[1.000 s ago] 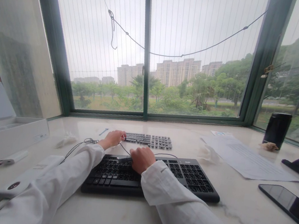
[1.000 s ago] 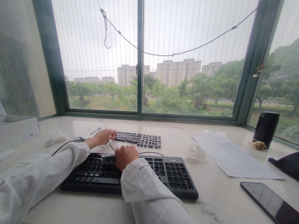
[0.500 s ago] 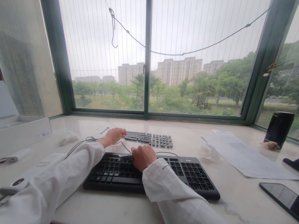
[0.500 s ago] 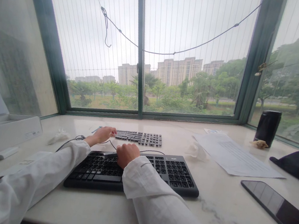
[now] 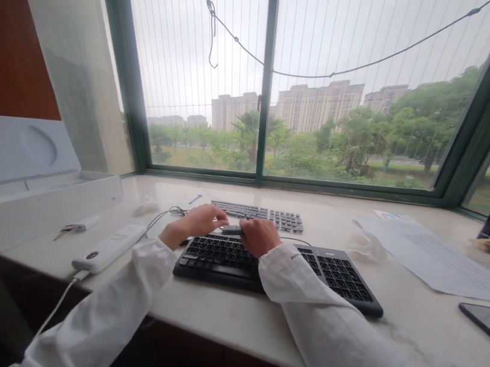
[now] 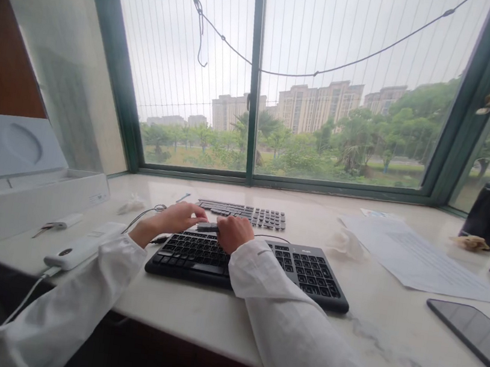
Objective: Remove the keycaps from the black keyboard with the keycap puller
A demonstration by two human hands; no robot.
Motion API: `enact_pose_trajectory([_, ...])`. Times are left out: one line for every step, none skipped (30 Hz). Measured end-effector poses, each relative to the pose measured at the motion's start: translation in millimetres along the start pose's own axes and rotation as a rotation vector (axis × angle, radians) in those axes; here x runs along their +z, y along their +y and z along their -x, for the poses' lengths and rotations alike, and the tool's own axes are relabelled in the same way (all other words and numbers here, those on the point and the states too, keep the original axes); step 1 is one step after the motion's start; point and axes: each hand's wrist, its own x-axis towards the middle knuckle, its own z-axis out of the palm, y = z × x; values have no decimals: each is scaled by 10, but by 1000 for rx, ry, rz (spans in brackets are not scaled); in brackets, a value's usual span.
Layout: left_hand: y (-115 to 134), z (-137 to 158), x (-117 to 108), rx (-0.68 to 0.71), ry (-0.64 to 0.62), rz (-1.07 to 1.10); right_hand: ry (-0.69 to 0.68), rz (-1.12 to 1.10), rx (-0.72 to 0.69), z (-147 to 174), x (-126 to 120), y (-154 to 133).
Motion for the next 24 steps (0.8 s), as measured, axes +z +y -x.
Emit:
enact_pose_trajectory([78, 108, 4, -36, -29, -25, 4, 1, 5, 1, -5, 3])
enact_pose_trajectory([155, 219, 19, -78, -36, -59, 10, 3, 8, 4, -10, 5])
enact_pose_trajectory([231, 334, 44, -113, -22, -88, 19, 5, 13, 7, -15, 6])
enact_pose_trajectory([306, 451, 77, -146, 20, -111, 30, 5, 18, 11, -21, 7])
enact_pose_trajectory([378, 568, 117, -190, 70, -131, 41, 3, 23, 15, -26, 6])
enact_pose_trajectory([446, 685, 163, -238, 119, -145, 51, 0, 29, 19, -30, 4])
enact_pose_trajectory([510, 797, 211, -271, 163, -147, 59, -5, 36, 23, -33, 0])
enact_pose_trajectory([568, 901, 259, -290, 201, -138, 64, -11, 43, 27, -35, -5])
enact_pose_trajectory([620, 995, 305, -301, 237, -122, 70, -17, 48, 31, -35, -10])
enact_pose_trajectory([663, 1075, 346, -295, 268, -104, 75, -22, 53, 35, -34, -16])
enact_pose_trajectory([698, 1139, 381, -283, 289, -85, 81, -26, 57, 37, -32, -21])
enact_pose_trajectory([724, 1188, 408, -271, 306, -67, 90, -26, 66, 39, -29, -25])
enact_pose_trajectory([741, 1221, 428, -263, 321, -52, 98, -22, 80, 40, -26, -28])
enact_pose_trajectory([749, 1240, 442, -261, 332, -41, 106, -20, 95, 39, -23, -29])
enact_pose_trajectory([751, 1248, 450, -260, 342, -37, 119, -19, 118, 36, -20, -30])
enact_pose_trajectory([747, 1248, 454, -256, 347, -36, 137, -23, 139, 33, -17, -30])
enact_pose_trajectory([740, 1244, 456, -248, 348, -37, 159, -31, 161, 28, -14, -30])
enact_pose_trajectory([731, 1238, 456, -238, 346, -38, 181, -42, 179, 21, -11, -33])
enact_pose_trajectory([721, 1232, 456, -226, 342, -37, 199, -62, 186, 14, -8, -38])
enact_pose_trajectory([713, 1226, 456, -215, 336, -35, 215, -93, 182, 4, -4, -46])
enact_pose_trajectory([705, 1222, 456, -209, 328, -32, 230, -142, 167, -7, 0, -59])
enact_pose_trajectory([698, 1218, 457, -206, 316, -29, 245, -213, 146, -20, 6, -76])
enact_pose_trajectory([692, 1216, 458, -209, 301, -27, 267, -308, 127, -35, 13, -99])
enact_pose_trajectory([687, 1213, 461, -214, 286, -24, 293, -421, 119, -50, 22, -127])
